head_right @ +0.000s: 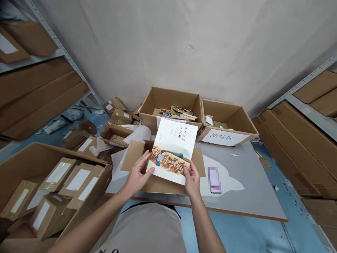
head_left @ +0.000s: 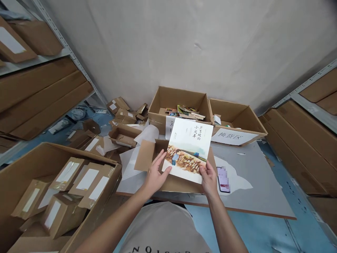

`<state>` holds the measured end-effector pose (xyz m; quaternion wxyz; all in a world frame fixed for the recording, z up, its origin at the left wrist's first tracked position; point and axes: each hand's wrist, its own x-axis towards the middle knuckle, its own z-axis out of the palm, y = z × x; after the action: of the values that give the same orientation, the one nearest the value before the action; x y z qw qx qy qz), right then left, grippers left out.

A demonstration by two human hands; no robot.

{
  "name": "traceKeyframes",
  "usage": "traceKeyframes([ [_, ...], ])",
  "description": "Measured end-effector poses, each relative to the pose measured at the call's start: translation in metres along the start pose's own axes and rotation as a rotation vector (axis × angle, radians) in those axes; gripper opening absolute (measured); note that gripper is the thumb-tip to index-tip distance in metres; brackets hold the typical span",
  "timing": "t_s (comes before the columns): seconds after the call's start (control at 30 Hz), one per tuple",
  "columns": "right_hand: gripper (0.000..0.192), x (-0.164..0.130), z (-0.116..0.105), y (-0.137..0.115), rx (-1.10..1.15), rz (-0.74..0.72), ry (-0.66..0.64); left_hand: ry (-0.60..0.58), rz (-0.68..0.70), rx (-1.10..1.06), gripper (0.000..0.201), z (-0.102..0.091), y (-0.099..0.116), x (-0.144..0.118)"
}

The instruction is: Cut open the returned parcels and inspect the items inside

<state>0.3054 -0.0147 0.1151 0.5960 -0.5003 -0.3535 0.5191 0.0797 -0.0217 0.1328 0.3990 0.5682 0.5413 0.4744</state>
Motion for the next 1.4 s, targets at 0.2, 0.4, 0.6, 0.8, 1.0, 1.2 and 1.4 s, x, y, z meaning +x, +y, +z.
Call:
traceKeyframes([
  [0.2,0.046,-0.02,0.018,-0.009,-0.348,-0.282,-0.073,-0.317,0.124,0.022,0.08,0.026,0.042,-0.021],
  [0.4,0.057,-0.051,0.05,-0.014,-0.874,-0.806,-0.25,-0.192,-0.063,-0.588,0.058,0.048,0.037,-0.016],
  [0.6,0.059,-0.037,0.041,-0.023,-0.964,-0.792,-0.336,0.036,-0.303,-0.854,0.057,0.026,0.02,-0.002],
  [0.8,0.064,-0.006,0.013,-0.021,-0.39,-0.024,-0.205,-0.121,-0.423,-0.956,0.075,-0.002,0.006,0.007],
  [1.0,0.057,-0.022,0.019,-0.006,0.149,0.166,-0.171,-0.178,-0.393,-0.891,0.067,-0.002,-0.01,0.009],
  [1.2,0.057,-0.023,0.02,-0.004,0.18,0.171,-0.122,-0.207,-0.381,-0.875,0.064,-0.001,-0.01,0.009],
  [1.4,0.06,-0.025,0.019,-0.008,0.158,0.138,-0.109,-0.206,-0.329,-0.824,0.065,-0.001,-0.011,0.015],
])
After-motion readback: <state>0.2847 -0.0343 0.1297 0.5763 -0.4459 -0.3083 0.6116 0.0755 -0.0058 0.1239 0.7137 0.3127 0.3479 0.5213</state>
